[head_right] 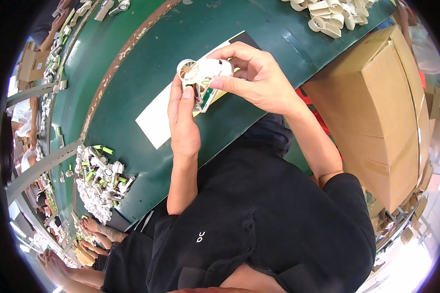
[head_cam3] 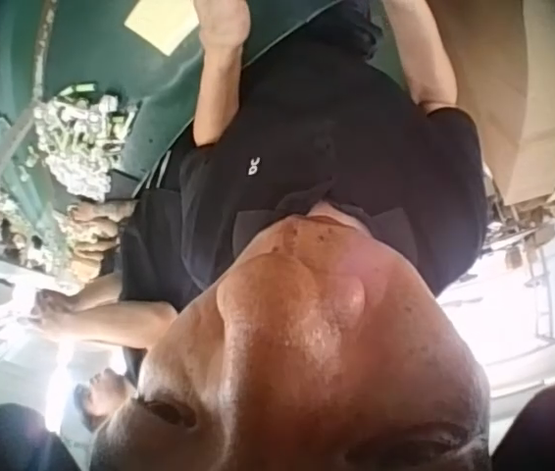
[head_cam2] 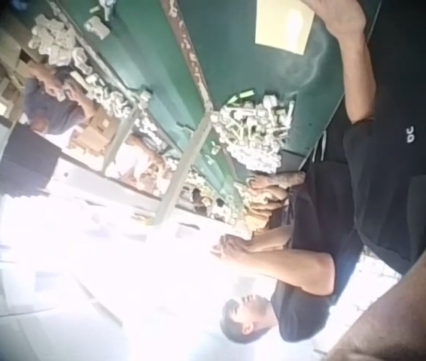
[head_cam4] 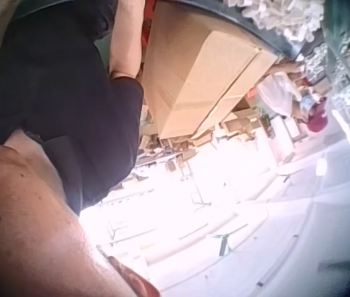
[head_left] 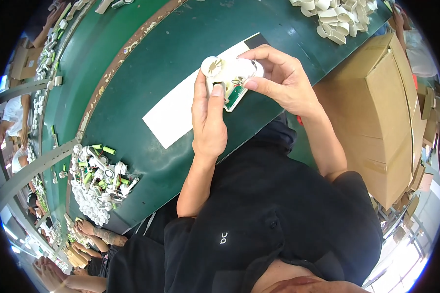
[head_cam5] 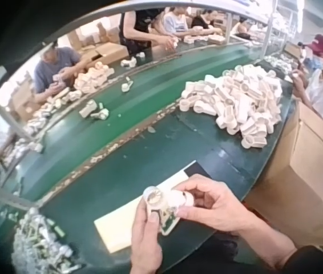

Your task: The person assembles portable fans along a conveyor belt by applying adhesive pads to internal components, fitting the parts into plastic casings, snapping the outer shells together, and placing the assembled units on the belt.

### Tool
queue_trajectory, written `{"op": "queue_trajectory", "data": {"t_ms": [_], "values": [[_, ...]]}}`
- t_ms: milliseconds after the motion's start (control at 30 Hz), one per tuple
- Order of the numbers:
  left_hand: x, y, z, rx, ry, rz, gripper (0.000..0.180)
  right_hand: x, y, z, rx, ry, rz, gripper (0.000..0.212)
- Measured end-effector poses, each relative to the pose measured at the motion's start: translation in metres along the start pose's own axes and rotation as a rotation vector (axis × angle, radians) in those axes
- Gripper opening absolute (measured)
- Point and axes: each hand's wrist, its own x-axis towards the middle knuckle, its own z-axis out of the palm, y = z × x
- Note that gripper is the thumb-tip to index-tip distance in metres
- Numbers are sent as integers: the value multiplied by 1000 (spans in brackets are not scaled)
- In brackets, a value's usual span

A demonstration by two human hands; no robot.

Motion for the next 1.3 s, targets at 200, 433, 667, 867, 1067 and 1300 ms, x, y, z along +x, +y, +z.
{"op": "queue_trajectory", "data": {"t_ms": [200,433,667,867,1067,1300], "values": [[2,-4,0,59,4,-16,44,6,-3,12,-251,-28,-48,39],[5,-10,-4,35,80,-11,41,6,7,21,-188,-19,-17,42],[4,-2,-8,29,75,-22,42,4,5,24,-252,-68,-30,50],[3,-13,-19,230,53,104,49,5,-1,30,-368,-70,-20,49],[-4,-5,-24,230,-19,86,56,10,-5,24,-409,-125,0,48],[-5,-12,-24,24,-127,152,60,11,-4,21,-403,-131,-11,46]]}}
